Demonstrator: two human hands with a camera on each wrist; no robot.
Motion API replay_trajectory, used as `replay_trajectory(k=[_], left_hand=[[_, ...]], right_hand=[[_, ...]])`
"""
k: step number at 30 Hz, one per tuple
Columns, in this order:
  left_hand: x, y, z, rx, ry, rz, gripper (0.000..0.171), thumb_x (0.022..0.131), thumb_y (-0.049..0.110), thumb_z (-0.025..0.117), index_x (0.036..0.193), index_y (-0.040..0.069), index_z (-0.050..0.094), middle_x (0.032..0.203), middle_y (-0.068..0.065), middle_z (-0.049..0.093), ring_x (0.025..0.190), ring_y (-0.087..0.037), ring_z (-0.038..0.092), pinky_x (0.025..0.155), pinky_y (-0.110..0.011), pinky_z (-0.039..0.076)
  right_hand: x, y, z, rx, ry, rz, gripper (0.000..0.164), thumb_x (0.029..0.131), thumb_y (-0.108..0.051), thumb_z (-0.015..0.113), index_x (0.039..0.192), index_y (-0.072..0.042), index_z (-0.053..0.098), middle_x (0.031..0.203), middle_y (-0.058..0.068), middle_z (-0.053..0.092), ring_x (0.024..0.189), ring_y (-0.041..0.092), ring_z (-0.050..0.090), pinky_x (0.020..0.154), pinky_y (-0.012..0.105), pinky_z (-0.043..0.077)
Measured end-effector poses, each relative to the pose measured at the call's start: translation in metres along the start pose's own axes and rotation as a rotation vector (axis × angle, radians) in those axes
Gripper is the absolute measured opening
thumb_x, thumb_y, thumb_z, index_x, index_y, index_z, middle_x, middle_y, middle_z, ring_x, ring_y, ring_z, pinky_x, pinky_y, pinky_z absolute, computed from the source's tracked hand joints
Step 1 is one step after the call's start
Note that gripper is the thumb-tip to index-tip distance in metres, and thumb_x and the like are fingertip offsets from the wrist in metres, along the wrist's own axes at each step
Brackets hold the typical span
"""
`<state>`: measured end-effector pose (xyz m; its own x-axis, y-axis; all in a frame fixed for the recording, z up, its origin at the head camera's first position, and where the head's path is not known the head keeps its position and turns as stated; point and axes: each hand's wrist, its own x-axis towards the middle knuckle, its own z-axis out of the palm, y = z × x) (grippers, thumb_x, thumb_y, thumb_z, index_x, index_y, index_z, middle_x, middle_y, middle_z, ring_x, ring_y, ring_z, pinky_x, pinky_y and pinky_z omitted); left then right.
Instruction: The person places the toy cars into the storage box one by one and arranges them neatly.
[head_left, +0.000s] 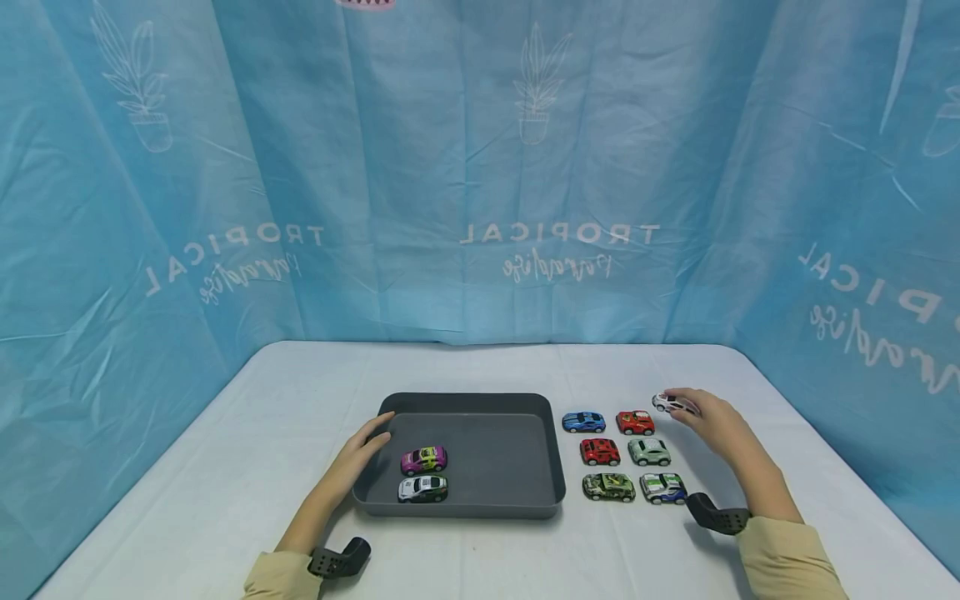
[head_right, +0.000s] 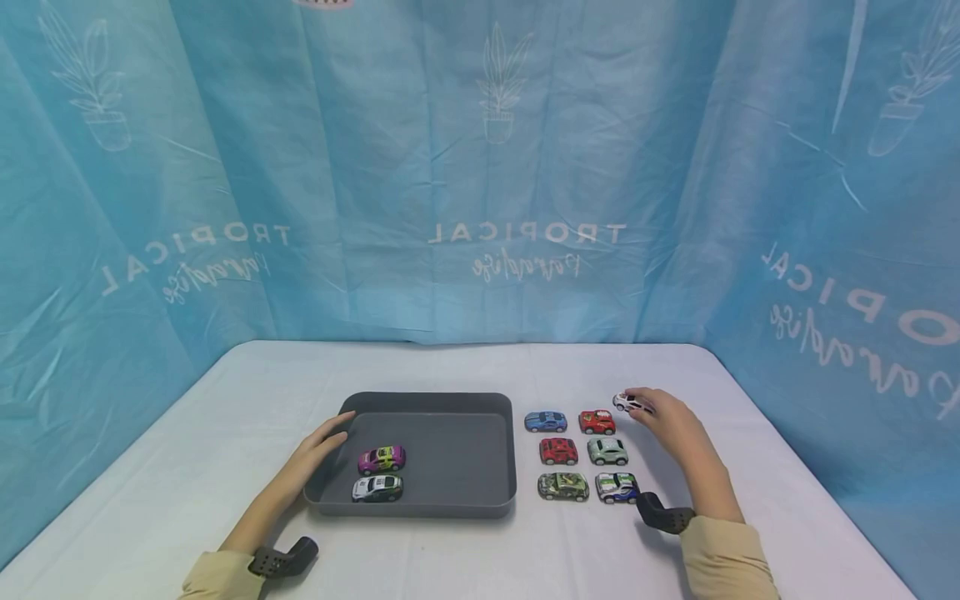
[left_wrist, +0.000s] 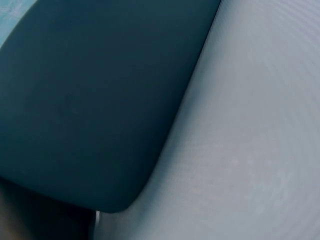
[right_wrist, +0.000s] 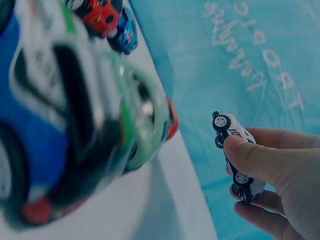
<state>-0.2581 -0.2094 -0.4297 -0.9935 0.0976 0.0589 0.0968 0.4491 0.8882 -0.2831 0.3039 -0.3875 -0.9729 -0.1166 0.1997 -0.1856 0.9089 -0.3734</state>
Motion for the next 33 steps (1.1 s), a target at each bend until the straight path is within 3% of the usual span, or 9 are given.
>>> replay_trajectory(k=[14, 22, 30, 33], left_hand=[[-0.003, 0.0, 0.001, -0.003, -0.001, -0.002, 0.05, 0.095, 0.032, 0.041, 0.14, 0.012, 0.034, 0.148, -0.017, 0.026, 0.138, -0.04, 0.016, 0.108, -0.061, 0.017], [-0.003, 0.0, 0.001, -0.004, 0.003, 0.003, 0.05, 0.095, 0.032, 0.041, 0.14, 0.012, 0.034, 0.148, -0.017, 0.027, 0.138, -0.04, 0.017, 0.108, -0.061, 0.017], [-0.001, -0.001, 0.001, 0.0, 0.006, 0.014, 0.05, 0.095, 0.031, 0.041, 0.14, 0.011, 0.034, 0.148, -0.018, 0.027, 0.137, -0.041, 0.017, 0.108, -0.062, 0.018], [0.0, -0.001, 0.0, -0.003, 0.003, 0.019, 0.05, 0.095, 0.031, 0.041, 0.14, 0.011, 0.034, 0.148, -0.018, 0.027, 0.137, -0.041, 0.017, 0.108, -0.062, 0.018]], right_hand=[[0.001, -0.042, -0.009, 0.004, 0.024, -0.081, 0.04, 0.09, -0.019, 0.055, 0.127, -0.005, 0.051, 0.122, 0.024, 0.054, 0.11, 0.043, 0.05, 0.086, 0.057, 0.043], [0.001, -0.068, -0.007, -0.003, 0.032, -0.143, 0.04, 0.088, -0.018, 0.058, 0.126, -0.008, 0.053, 0.112, 0.017, 0.059, 0.086, 0.025, 0.055, 0.066, 0.039, 0.046], [-0.002, -0.092, -0.004, -0.01, 0.067, -0.219, 0.04, 0.086, -0.017, 0.06, 0.125, -0.009, 0.055, 0.112, 0.014, 0.061, 0.088, 0.023, 0.058, 0.07, 0.039, 0.05], [-0.004, -0.101, -0.001, 0.004, 0.082, -0.265, 0.04, 0.086, -0.016, 0.061, 0.125, -0.009, 0.055, 0.106, 0.011, 0.063, 0.076, 0.017, 0.058, 0.063, 0.032, 0.049]])
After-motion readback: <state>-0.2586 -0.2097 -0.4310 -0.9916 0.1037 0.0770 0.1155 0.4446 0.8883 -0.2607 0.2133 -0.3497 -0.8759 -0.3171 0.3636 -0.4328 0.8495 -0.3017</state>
